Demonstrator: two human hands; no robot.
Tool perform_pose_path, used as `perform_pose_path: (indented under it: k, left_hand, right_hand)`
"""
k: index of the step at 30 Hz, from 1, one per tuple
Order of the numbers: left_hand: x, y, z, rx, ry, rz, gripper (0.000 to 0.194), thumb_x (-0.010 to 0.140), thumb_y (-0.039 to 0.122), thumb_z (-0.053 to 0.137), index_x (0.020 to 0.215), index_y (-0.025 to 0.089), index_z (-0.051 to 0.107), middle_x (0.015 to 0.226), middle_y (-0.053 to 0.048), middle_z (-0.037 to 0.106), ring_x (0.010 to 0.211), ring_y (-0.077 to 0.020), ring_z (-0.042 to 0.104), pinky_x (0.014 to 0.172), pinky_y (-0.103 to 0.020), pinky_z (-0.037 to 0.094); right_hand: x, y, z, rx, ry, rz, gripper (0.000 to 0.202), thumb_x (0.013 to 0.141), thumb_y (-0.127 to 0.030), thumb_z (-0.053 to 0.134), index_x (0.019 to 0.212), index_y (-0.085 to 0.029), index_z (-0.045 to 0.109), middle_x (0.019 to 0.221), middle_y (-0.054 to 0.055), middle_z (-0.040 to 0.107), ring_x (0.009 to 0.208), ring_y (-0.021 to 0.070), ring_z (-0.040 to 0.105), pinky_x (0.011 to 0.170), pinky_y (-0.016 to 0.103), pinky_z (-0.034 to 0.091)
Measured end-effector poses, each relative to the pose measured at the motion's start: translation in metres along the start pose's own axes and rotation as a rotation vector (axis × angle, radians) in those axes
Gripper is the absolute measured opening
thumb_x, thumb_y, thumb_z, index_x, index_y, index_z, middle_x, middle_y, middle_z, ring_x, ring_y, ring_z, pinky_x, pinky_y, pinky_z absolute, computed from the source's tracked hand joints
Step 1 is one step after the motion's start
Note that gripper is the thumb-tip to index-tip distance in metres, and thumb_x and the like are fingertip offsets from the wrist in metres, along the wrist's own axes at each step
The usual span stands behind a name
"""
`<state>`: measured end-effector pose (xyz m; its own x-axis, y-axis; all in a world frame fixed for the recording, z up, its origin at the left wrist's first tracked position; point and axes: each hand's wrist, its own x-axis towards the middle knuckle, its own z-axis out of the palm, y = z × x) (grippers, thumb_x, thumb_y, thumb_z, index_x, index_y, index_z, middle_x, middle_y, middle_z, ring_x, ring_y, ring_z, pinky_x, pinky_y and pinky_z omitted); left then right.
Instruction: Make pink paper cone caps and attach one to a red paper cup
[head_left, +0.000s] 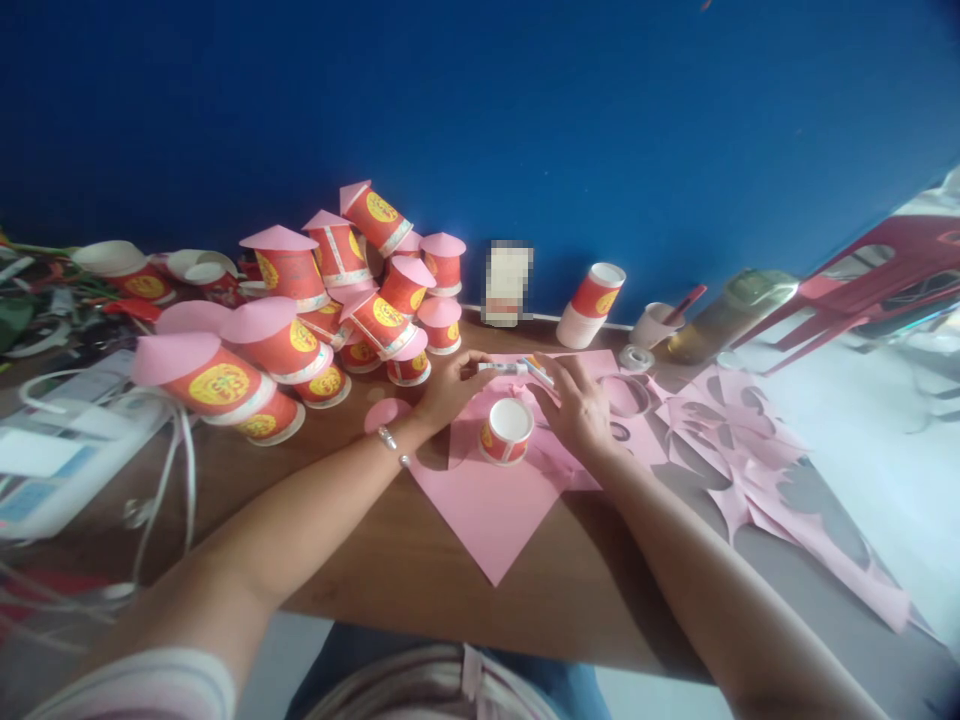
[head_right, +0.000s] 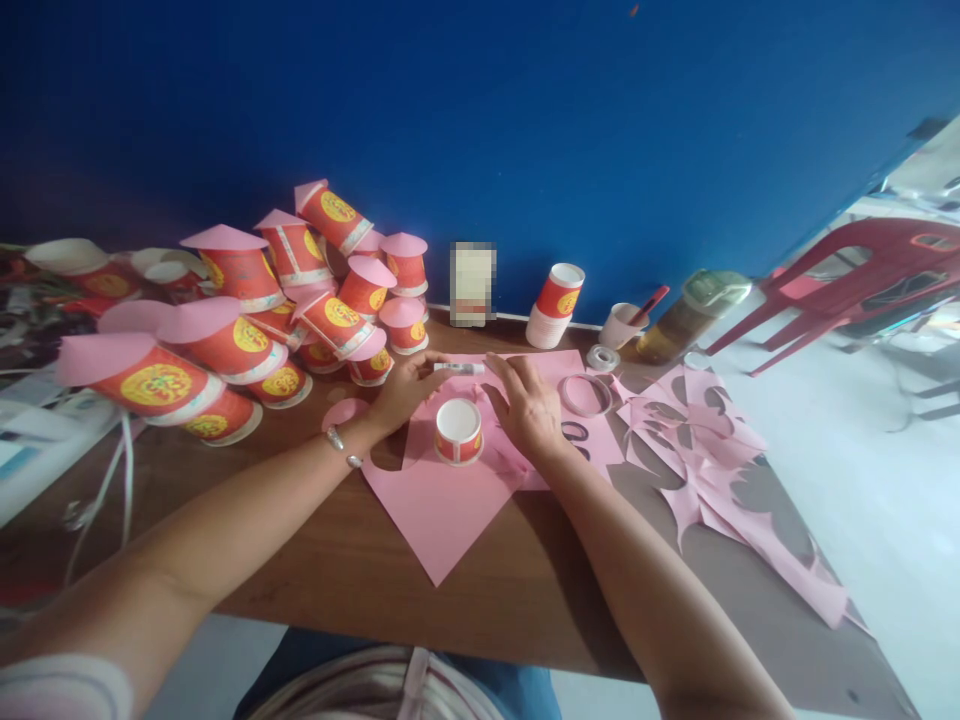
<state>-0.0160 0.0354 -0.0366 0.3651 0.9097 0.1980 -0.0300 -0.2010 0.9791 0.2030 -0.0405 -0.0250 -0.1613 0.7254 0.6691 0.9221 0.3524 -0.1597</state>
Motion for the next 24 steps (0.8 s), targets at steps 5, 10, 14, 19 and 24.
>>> perform_pose_path:
  k: [5, 10, 14, 19, 24]
  left_hand:
    - [0.001, 0.004, 0.008, 0.108, -0.045, 0.120, 0.028, 0.084, 0.039, 0.080, 0.100, 0.016, 0.074, 0.089, -0.005, 0.072, 0.083, -0.0161, 0.066, 0.075, -0.029, 0.053]
    - [0.003, 0.004, 0.011, 0.028, -0.124, 0.187, 0.036, 0.086, 0.043, 0.080, 0.112, 0.018, 0.075, 0.105, -0.010, 0.077, 0.099, -0.0217, 0.072, 0.088, -0.036, 0.058]
    - [0.003, 0.001, 0.008, 0.066, -0.079, 0.225, 0.042, 0.087, 0.043, 0.079, 0.120, 0.018, 0.071, 0.113, -0.010, 0.075, 0.099, -0.0189, 0.070, 0.089, -0.034, 0.057]
    - [0.002, -0.003, 0.008, 0.059, -0.102, 0.184, 0.044, 0.087, 0.043, 0.079, 0.122, 0.018, 0.069, 0.113, -0.011, 0.075, 0.103, -0.0212, 0.071, 0.087, -0.033, 0.058]
    - [0.000, 0.000, 0.009, 0.120, -0.105, 0.198, 0.031, 0.090, 0.044, 0.076, 0.108, 0.019, 0.075, 0.113, -0.011, 0.076, 0.110, -0.0252, 0.071, 0.096, -0.038, 0.057]
  right_hand:
    - [0.011, -0.005, 0.003, -0.076, -0.035, -0.122, 0.028, 0.104, -0.036, 0.058, 0.124, -0.021, 0.072, 0.099, 0.011, 0.067, 0.083, 0.0214, 0.063, 0.065, 0.031, 0.047]
    - [0.018, -0.004, 0.013, 0.178, -0.118, 0.063, 0.016, 0.099, -0.032, 0.062, 0.101, -0.019, 0.072, 0.085, 0.007, 0.071, 0.071, 0.0179, 0.063, 0.060, 0.029, 0.045]
    - [0.018, -0.004, 0.011, 0.772, -0.086, 0.498, 0.023, 0.089, -0.041, 0.072, 0.097, -0.021, 0.064, 0.077, 0.003, 0.073, 0.064, 0.0178, 0.067, 0.062, 0.031, 0.053]
    - [0.014, -0.009, 0.011, 1.228, -0.153, 0.683, 0.039, 0.079, -0.046, 0.085, 0.100, -0.019, 0.067, 0.079, 0.003, 0.075, 0.068, 0.0173, 0.070, 0.070, 0.035, 0.059]
    - [0.008, -0.007, 0.015, 1.196, -0.143, 0.649, 0.048, 0.078, -0.048, 0.086, 0.114, -0.021, 0.070, 0.080, 0.001, 0.075, 0.068, 0.0159, 0.068, 0.069, 0.033, 0.059]
